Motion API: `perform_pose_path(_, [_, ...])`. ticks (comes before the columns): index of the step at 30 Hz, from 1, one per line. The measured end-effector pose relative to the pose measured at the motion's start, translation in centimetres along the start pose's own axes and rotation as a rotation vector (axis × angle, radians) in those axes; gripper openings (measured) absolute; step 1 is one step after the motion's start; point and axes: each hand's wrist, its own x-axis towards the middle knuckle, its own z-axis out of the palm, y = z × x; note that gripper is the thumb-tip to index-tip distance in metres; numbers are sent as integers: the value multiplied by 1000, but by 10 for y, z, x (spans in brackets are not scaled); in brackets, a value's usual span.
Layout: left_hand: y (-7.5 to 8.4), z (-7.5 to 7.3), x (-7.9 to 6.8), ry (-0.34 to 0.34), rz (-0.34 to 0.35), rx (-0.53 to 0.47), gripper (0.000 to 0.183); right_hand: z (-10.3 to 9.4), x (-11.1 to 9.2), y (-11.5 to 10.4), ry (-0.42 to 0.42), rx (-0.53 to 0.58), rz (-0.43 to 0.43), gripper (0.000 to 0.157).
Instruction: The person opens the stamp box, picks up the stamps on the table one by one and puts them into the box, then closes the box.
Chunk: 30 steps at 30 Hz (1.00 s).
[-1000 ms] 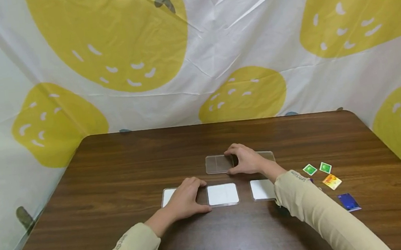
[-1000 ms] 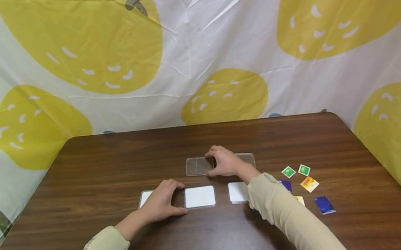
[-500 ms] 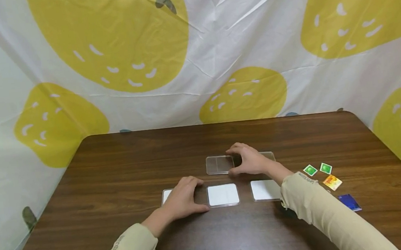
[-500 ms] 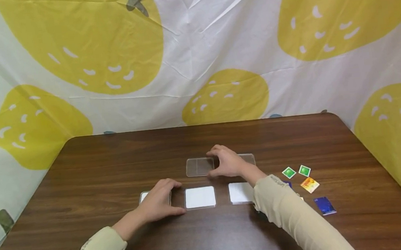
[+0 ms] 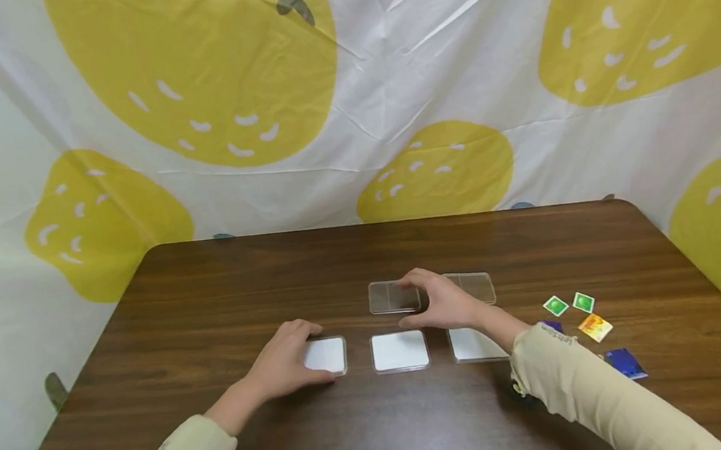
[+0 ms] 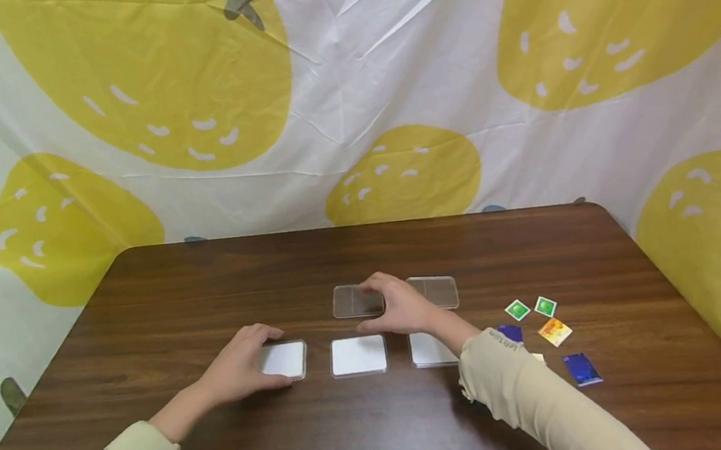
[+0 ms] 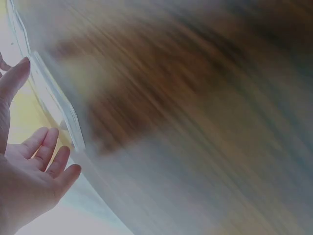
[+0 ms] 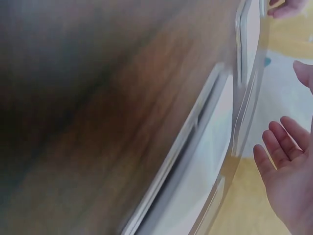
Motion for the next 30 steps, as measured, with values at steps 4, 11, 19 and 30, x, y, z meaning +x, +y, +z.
perform_pose_path(4, [-12,-8,-10,-25,-37,11,69,7,0,-11,-18,22,-13,59])
perform_pose_path(11, [-26,-14,-25,-46,-97,15,70,23,2,-29,-12,66,-79,56])
perform_pose_path(19, [-33,-13,-29,-24,-76,27,64,41,8,-53,-38,43,-131,55])
perform_pose_path(30, [-34,-16,-25,-54,-101,23,64,67,25,-71,-85,-114,-106,60])
